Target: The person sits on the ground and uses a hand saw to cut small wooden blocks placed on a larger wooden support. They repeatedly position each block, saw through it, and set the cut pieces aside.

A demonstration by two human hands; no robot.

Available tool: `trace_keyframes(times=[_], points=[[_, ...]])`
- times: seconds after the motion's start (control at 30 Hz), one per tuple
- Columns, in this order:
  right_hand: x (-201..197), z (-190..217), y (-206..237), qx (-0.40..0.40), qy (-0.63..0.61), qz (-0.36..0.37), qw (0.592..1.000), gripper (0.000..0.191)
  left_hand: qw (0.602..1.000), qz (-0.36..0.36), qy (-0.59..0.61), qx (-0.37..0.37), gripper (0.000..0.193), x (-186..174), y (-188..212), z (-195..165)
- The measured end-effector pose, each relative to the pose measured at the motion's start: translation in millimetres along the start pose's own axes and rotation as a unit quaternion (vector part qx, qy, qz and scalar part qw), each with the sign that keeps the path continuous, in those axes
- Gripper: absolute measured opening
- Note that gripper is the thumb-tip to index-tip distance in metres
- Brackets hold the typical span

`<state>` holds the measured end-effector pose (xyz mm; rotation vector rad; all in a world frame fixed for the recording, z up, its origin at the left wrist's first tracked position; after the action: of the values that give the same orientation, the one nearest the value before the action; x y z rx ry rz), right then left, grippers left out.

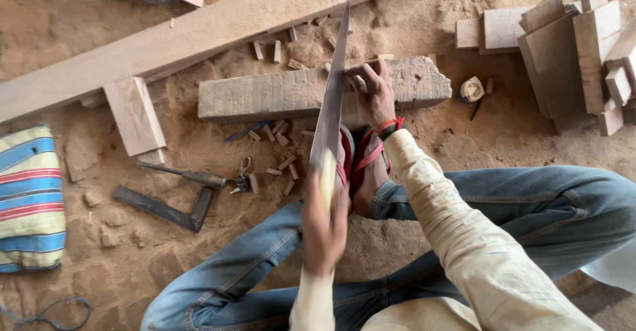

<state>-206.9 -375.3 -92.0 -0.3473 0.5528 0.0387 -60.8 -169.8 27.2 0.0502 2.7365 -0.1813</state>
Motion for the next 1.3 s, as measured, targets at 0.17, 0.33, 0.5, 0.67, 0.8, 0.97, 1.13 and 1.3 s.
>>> trace_keyframes(times=[0.17,0.33,0.5,0.67,0.8,0.97,1.13,1.3], points=[[4.1,-6.5,-0.3,-0.006,0.010,0.002,1.000,0.011,0.941,0.009,0.154,-0.300,0.060,-4.1,75.5,30.6],[5.5,-5.0,-1.0,-0.010,-0.002,-0.012,1.000,0.010,1.000,-0.025,0.010,0.012,0.042,6.4,-21.3,10.4],[6.9,-9.2,-0.2,0.029,-0.001,0.009,1.000,0.007,0.998,-0.018,0.039,-0.046,0.043,15.0,-66.8,6.7],[15.8,-20.8,0.9,0.011,0.013,0.010,1.000,0.007,0.999,-0.026,-0.019,0.007,0.038,17.0,-24.0,5.2],[15.9,-27.2,-1.7,-0.002,0.039,0.003,0.999,0.009,1.000,-0.001,-0.006,-0.018,0.040,22.7,-28.9,19.6],[10.2,-22.8,1.8,0.001,0.011,-0.006,1.000,0.008,0.986,0.064,0.101,-0.113,0.060,18.4,-24.2,39.6],[10.1,-12.7,5.4,0.023,0.013,-0.027,0.999,0.010,0.999,0.031,0.020,-0.028,0.060,21.9,-32.2,47.8],[8.4,-3.4,2.6,0.020,0.012,-0.042,0.999,0.013,0.999,-0.029,-0.033,0.029,0.056,33.1,-91.4,48.3]])
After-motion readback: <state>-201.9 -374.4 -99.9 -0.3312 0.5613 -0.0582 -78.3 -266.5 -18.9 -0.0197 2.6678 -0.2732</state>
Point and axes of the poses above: each hand's wrist, its own y-axis away from the middle knuckle, its own x-axis out of the palm, z = x × y, the point moved 4 cm from there along -y, towards the middle knuckle, and after that the axes turned 11 degrees about z, right-handed, at the moved point
